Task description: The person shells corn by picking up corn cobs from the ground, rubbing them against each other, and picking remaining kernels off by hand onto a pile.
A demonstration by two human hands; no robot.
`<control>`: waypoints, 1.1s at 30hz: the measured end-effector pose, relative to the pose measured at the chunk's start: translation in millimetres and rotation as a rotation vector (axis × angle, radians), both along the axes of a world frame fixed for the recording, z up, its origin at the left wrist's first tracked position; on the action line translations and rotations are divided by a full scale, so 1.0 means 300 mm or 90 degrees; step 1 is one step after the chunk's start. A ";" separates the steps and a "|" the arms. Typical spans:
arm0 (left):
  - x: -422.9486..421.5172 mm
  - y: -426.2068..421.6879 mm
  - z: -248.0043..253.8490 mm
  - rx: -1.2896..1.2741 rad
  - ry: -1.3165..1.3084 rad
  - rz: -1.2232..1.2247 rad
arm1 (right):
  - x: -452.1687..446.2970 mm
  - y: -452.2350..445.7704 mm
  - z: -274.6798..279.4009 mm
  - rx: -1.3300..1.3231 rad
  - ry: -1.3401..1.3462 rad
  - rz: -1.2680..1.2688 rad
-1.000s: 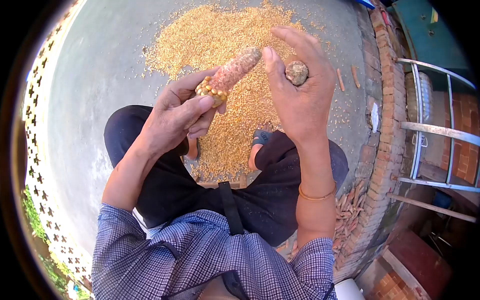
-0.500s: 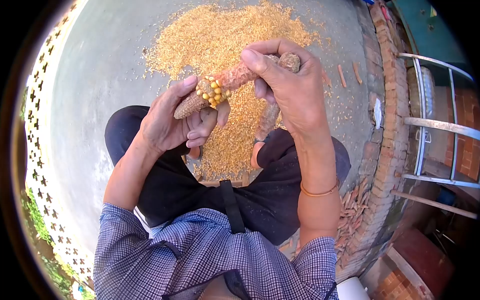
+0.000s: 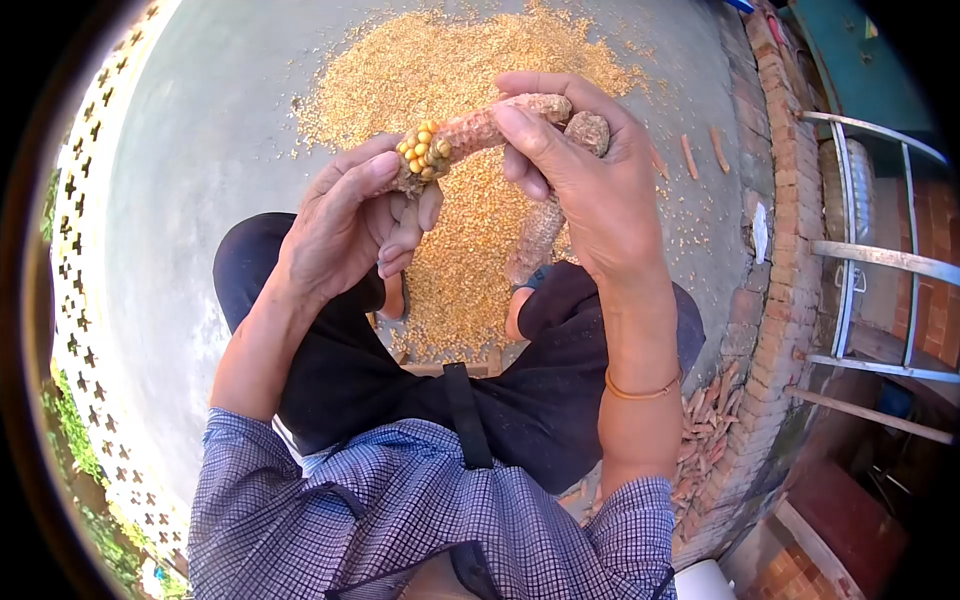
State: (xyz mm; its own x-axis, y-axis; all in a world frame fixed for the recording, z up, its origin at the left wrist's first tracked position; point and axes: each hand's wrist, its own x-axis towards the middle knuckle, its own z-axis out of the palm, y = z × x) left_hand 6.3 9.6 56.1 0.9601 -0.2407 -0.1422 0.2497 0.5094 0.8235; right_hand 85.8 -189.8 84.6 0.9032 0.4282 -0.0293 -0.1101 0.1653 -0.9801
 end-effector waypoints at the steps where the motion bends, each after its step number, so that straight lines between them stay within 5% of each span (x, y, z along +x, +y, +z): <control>1: 0.000 0.003 0.007 0.000 0.001 -0.008 | 0.000 0.000 0.003 -0.006 -0.008 0.008; 8: -0.011 -0.010 0.021 0.025 0.028 0.033 | -0.008 0.018 -0.001 -0.003 -0.044 -0.037; 17: -0.021 0.010 0.007 0.253 -0.007 0.035 | -0.005 0.018 -0.016 -0.054 -0.162 -0.012; 33: -0.012 0.005 -0.003 0.272 0.042 -0.006 | -0.025 0.027 -0.008 -0.093 -0.257 0.064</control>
